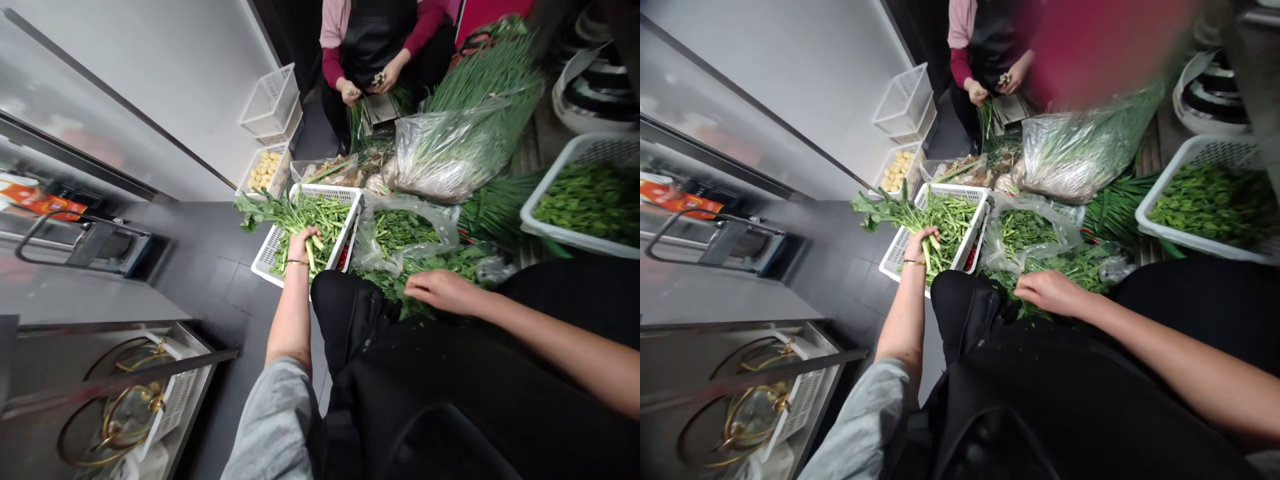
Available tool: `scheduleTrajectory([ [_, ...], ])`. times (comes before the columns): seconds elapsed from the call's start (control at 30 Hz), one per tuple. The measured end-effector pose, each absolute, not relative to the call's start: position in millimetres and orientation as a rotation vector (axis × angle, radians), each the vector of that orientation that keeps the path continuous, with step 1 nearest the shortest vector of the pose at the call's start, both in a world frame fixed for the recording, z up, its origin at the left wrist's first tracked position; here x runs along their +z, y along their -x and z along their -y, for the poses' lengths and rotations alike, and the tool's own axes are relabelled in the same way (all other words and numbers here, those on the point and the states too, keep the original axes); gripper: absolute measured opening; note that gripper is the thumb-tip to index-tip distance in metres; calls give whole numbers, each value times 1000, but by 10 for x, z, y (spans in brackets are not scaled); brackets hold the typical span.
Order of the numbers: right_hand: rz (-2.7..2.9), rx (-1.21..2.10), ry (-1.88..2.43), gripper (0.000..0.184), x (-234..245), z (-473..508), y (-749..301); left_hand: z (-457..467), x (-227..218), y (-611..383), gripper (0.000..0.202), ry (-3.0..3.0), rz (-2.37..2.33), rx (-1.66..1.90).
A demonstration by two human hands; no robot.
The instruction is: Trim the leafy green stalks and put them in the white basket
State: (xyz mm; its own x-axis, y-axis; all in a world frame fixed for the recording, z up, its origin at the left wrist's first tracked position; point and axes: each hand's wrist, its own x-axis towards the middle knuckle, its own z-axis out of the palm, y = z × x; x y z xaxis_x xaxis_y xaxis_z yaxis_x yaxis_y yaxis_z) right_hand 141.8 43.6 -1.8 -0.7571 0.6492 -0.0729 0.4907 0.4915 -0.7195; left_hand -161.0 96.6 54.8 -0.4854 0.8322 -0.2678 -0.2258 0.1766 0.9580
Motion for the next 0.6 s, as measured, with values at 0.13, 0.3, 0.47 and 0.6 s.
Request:
scheduleTrajectory([
  [0.13, 1818, 1717, 980, 41, 230, -659, -1189, -349, 304, 1070, 32, -666, -970, 1122],
  [0.3, 1420, 1794, 880, 37, 385, -727, -965, -8, 200, 441, 39, -594, -860, 1088],
  [0.47, 1485, 1534, 972, 34, 416, -579, -1213, 15, 217, 297, 20, -446, -1001, 1251],
  [0.6, 1606, 1555, 1029, 36, 516, -657, -1351, 67, 277, 243, 22, -545, -1036, 1230],
])
